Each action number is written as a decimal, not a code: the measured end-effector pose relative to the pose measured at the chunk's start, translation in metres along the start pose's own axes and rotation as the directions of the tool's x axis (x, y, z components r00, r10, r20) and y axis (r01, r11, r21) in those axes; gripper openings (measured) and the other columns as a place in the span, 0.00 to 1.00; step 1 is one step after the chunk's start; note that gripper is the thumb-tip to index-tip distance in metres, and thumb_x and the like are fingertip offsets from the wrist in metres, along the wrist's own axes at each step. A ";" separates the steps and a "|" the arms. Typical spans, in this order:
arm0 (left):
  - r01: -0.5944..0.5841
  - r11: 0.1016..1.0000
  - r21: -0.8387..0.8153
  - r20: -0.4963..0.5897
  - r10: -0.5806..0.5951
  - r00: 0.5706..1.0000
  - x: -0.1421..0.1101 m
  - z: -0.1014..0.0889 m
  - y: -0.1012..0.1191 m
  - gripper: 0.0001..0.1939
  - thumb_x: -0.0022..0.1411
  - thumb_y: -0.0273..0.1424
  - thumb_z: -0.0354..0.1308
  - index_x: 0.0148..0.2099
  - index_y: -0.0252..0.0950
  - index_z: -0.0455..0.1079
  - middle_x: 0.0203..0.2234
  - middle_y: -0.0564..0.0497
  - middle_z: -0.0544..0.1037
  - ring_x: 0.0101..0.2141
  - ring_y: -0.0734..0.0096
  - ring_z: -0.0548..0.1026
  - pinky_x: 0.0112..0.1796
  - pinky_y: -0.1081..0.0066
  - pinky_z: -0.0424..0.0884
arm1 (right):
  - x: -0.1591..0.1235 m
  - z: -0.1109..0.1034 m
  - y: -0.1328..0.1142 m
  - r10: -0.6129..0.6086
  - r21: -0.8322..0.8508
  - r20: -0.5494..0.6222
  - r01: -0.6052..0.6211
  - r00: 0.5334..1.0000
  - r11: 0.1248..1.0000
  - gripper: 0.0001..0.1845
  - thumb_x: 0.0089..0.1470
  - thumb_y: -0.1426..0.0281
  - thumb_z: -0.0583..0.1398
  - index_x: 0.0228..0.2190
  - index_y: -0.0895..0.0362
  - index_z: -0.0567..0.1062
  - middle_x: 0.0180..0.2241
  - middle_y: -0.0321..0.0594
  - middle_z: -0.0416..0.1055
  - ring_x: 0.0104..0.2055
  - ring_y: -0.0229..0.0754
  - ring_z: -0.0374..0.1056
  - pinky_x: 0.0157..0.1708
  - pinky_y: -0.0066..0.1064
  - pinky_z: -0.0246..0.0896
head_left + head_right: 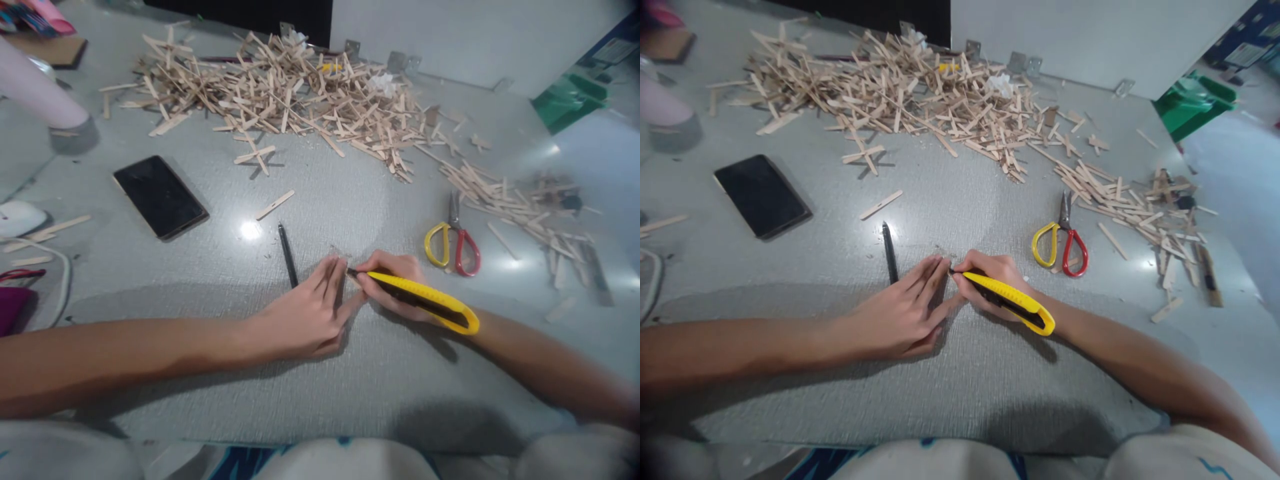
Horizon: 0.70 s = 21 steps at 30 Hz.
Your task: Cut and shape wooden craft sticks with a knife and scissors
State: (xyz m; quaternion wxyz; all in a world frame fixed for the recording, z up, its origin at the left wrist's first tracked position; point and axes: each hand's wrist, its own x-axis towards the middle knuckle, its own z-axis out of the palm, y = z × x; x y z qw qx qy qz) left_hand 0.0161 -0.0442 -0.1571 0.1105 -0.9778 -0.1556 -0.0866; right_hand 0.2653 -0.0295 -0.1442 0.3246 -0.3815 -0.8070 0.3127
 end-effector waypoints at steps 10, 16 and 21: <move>0.012 0.997 -0.075 -0.007 -0.013 1.000 -0.001 0.004 0.001 0.41 0.77 0.42 0.54 0.76 0.12 0.52 0.63 0.10 0.73 0.65 0.25 0.75 0.69 0.35 0.59 | -0.001 0.002 0.004 -0.011 -0.026 -0.010 0.011 1.000 1.000 0.03 0.69 0.70 0.62 0.39 0.54 0.77 0.25 0.30 0.73 0.23 0.33 0.67 0.26 0.27 0.62; 0.003 1.000 -0.026 -0.004 -0.003 1.000 0.000 0.001 0.000 0.44 0.76 0.45 0.55 0.76 0.11 0.51 0.60 0.07 0.73 0.64 0.22 0.76 0.68 0.36 0.60 | -0.001 0.002 0.002 0.001 -0.022 -0.012 -0.001 1.000 1.000 0.03 0.69 0.71 0.62 0.39 0.53 0.77 0.25 0.30 0.73 0.23 0.34 0.66 0.26 0.28 0.62; -0.003 1.000 -0.010 -0.012 0.003 1.000 0.001 0.002 0.000 0.45 0.75 0.46 0.56 0.75 0.10 0.52 0.59 0.07 0.74 0.63 0.22 0.77 0.68 0.36 0.61 | 0.000 0.001 0.001 0.006 -0.014 -0.011 -0.006 1.000 1.000 0.04 0.70 0.70 0.62 0.39 0.54 0.77 0.25 0.30 0.73 0.23 0.34 0.66 0.26 0.27 0.62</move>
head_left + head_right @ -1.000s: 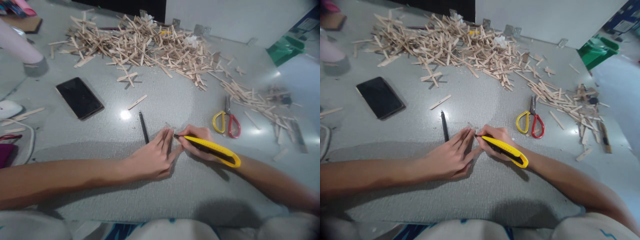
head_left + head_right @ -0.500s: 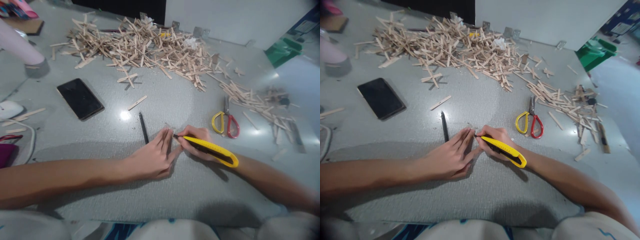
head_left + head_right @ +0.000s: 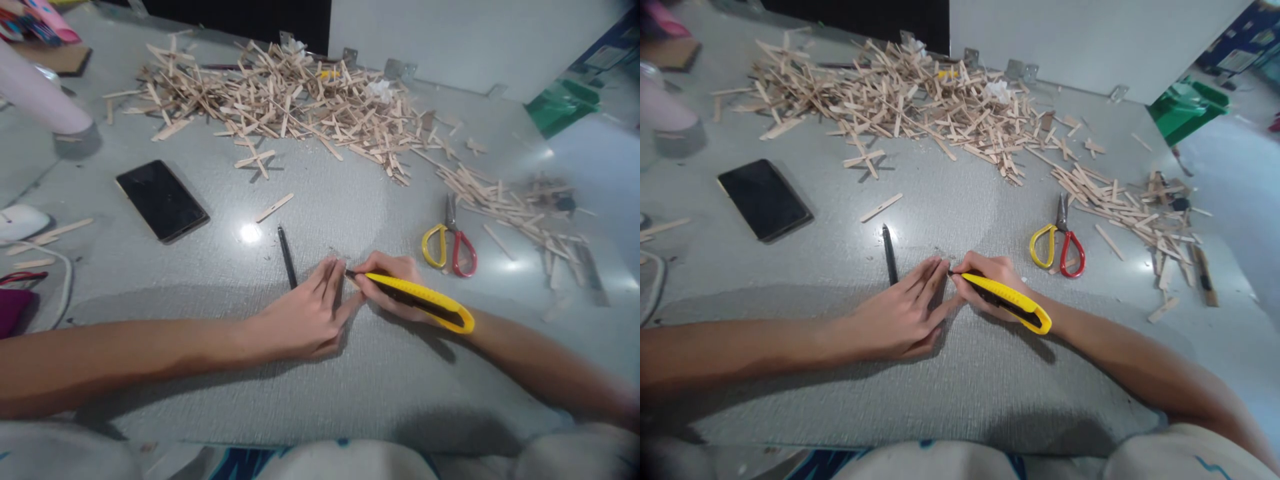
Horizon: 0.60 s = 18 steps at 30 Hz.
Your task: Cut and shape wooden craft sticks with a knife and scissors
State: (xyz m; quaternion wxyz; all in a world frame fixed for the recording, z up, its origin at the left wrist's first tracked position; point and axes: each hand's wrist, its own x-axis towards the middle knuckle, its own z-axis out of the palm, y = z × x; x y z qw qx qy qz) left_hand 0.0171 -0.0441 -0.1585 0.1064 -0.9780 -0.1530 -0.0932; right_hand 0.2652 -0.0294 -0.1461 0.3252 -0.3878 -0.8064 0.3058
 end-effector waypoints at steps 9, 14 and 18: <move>0.005 1.000 -0.025 0.021 -0.005 1.000 -0.001 -0.001 0.000 0.41 0.76 0.44 0.55 0.75 0.14 0.56 0.60 0.11 0.75 0.64 0.26 0.77 0.69 0.36 0.60 | 0.000 0.000 0.001 -0.004 0.008 0.005 0.004 1.000 1.000 0.05 0.71 0.67 0.62 0.39 0.55 0.77 0.25 0.31 0.73 0.23 0.34 0.67 0.26 0.27 0.62; 0.003 0.999 -0.039 0.006 -0.002 1.000 -0.001 -0.001 0.000 0.41 0.76 0.44 0.56 0.74 0.14 0.57 0.61 0.11 0.75 0.64 0.26 0.77 0.69 0.35 0.59 | 0.000 -0.001 0.000 -0.001 -0.006 0.012 0.001 1.000 1.000 0.04 0.70 0.68 0.62 0.40 0.54 0.77 0.25 0.32 0.74 0.23 0.35 0.67 0.26 0.28 0.63; 0.007 0.999 -0.045 0.012 -0.006 1.000 -0.001 -0.002 0.000 0.41 0.76 0.44 0.57 0.74 0.13 0.57 0.60 0.10 0.75 0.64 0.26 0.77 0.69 0.36 0.59 | 0.001 -0.001 0.001 -0.014 0.006 0.003 0.014 1.000 1.000 0.04 0.70 0.68 0.63 0.40 0.54 0.77 0.26 0.32 0.74 0.23 0.35 0.68 0.26 0.28 0.63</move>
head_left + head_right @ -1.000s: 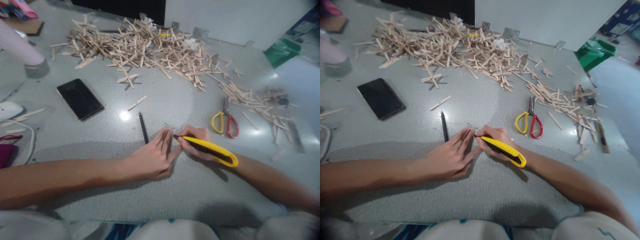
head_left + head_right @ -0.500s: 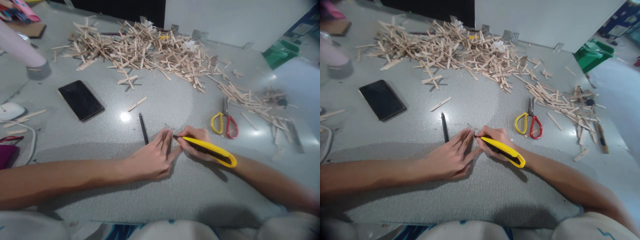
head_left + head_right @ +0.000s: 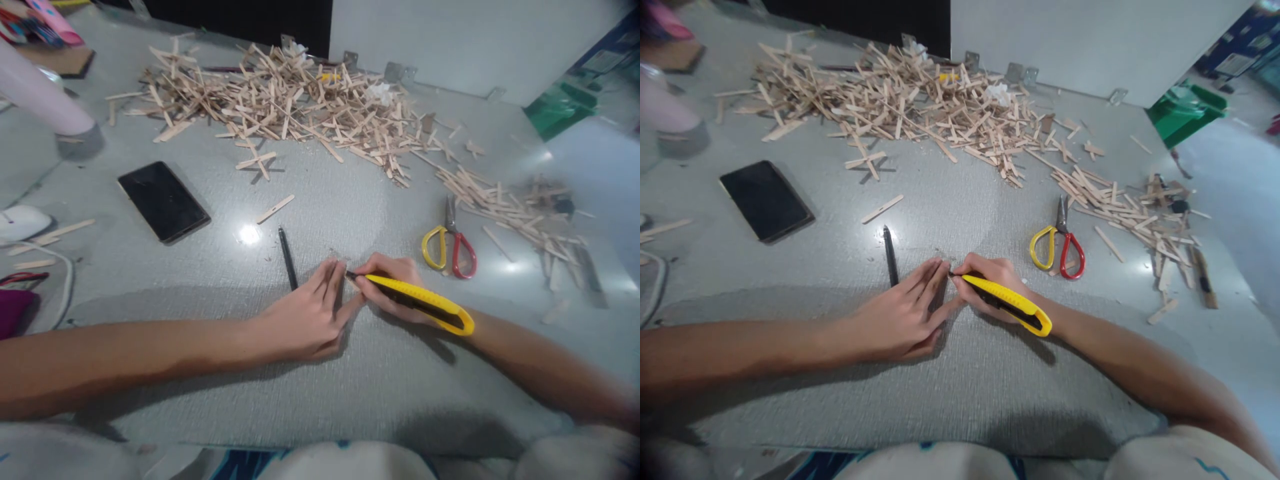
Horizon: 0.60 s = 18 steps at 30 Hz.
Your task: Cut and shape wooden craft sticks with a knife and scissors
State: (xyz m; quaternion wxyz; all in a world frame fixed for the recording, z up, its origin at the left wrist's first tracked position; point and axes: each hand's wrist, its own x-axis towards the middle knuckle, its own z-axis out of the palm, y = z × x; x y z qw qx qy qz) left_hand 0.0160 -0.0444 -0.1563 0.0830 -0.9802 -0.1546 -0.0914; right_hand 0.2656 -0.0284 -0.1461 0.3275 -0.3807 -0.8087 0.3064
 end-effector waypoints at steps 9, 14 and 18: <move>-0.012 0.999 0.042 -0.011 0.012 1.000 0.001 -0.003 -0.001 0.41 0.76 0.44 0.56 0.73 0.12 0.56 0.58 0.10 0.76 0.62 0.26 0.78 0.68 0.37 0.61 | -0.001 -0.001 0.000 0.011 -0.006 0.012 -0.010 1.000 1.000 0.03 0.70 0.69 0.62 0.40 0.54 0.77 0.26 0.32 0.75 0.23 0.35 0.68 0.25 0.28 0.62; -0.006 1.000 0.028 -0.008 0.007 1.000 0.001 -0.002 -0.001 0.40 0.76 0.44 0.56 0.73 0.13 0.57 0.59 0.11 0.76 0.63 0.26 0.78 0.68 0.36 0.61 | 0.000 0.000 0.001 -0.001 -0.003 0.003 0.001 1.000 1.000 0.04 0.69 0.69 0.63 0.39 0.55 0.77 0.25 0.32 0.74 0.23 0.34 0.68 0.25 0.28 0.62; 0.001 1.000 -0.010 -0.020 -0.001 1.000 0.000 0.000 0.000 0.41 0.75 0.43 0.57 0.73 0.12 0.57 0.60 0.10 0.75 0.63 0.25 0.77 0.69 0.35 0.60 | 0.000 -0.001 -0.001 0.010 -0.008 0.008 -0.010 1.000 1.000 0.04 0.70 0.68 0.62 0.40 0.54 0.77 0.26 0.33 0.75 0.23 0.35 0.68 0.26 0.28 0.63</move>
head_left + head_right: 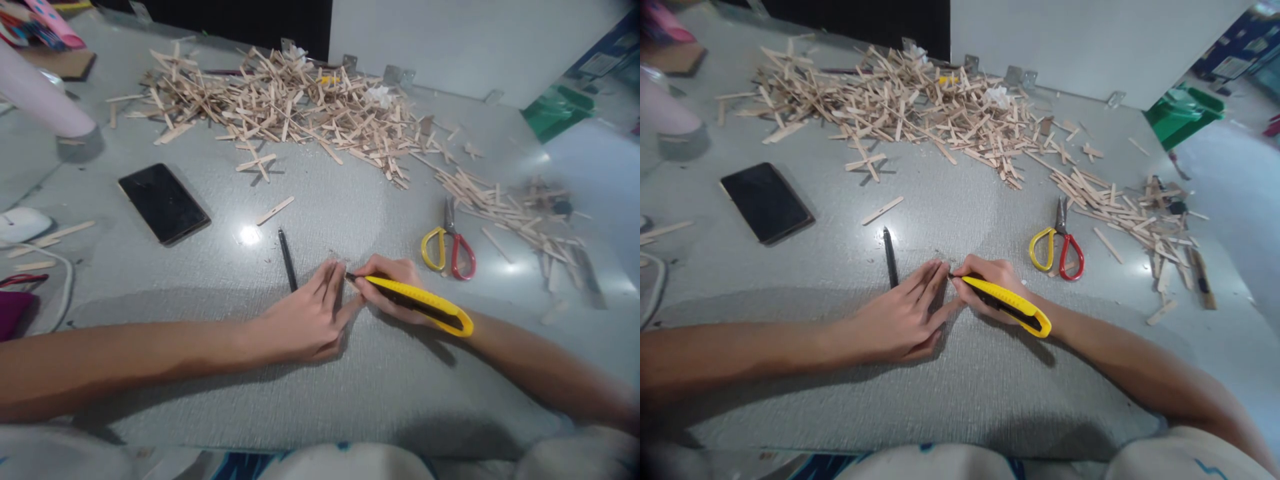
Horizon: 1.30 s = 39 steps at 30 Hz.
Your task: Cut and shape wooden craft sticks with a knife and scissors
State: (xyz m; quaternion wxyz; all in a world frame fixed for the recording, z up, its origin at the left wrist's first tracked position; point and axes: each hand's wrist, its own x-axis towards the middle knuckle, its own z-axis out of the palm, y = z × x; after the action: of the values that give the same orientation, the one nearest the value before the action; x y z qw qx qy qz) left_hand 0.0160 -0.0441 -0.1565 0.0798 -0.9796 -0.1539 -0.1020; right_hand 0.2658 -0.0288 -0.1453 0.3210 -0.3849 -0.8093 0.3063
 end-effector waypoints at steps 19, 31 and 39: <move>0.062 0.998 0.018 0.093 -0.063 0.994 0.003 -0.005 0.006 0.49 0.74 0.47 0.59 0.77 0.11 0.51 0.63 0.11 0.73 0.66 0.26 0.74 0.70 0.37 0.56 | 0.005 -0.003 0.001 -0.111 -0.029 0.068 0.113 0.991 0.993 0.08 0.73 0.70 0.57 0.36 0.52 0.71 0.26 0.33 0.72 0.23 0.37 0.68 0.26 0.30 0.63; 0.045 0.999 0.004 0.072 -0.045 0.996 0.002 -0.001 0.005 0.54 0.71 0.49 0.62 0.78 0.08 0.48 0.63 0.10 0.73 0.67 0.22 0.72 0.70 0.34 0.54 | 0.008 -0.007 -0.003 -0.136 -0.048 0.129 0.143 0.982 0.989 0.12 0.74 0.70 0.55 0.34 0.51 0.67 0.25 0.31 0.67 0.23 0.36 0.65 0.26 0.30 0.59; 0.052 0.998 0.047 0.090 -0.056 0.994 0.000 -0.001 0.006 0.56 0.72 0.43 0.62 0.79 0.07 0.37 0.63 0.04 0.68 0.66 0.16 0.71 0.67 0.33 0.59 | 0.010 -0.012 -0.007 -0.102 -0.020 0.168 0.107 0.981 0.994 0.13 0.75 0.68 0.55 0.33 0.51 0.67 0.25 0.31 0.67 0.23 0.35 0.63 0.25 0.30 0.58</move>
State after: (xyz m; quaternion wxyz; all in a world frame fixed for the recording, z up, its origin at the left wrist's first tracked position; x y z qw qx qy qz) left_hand 0.0176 -0.0502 -0.1564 0.0917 -0.9766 -0.1861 -0.0559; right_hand 0.2667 -0.0216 -0.1302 0.2622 -0.3196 -0.8568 0.3083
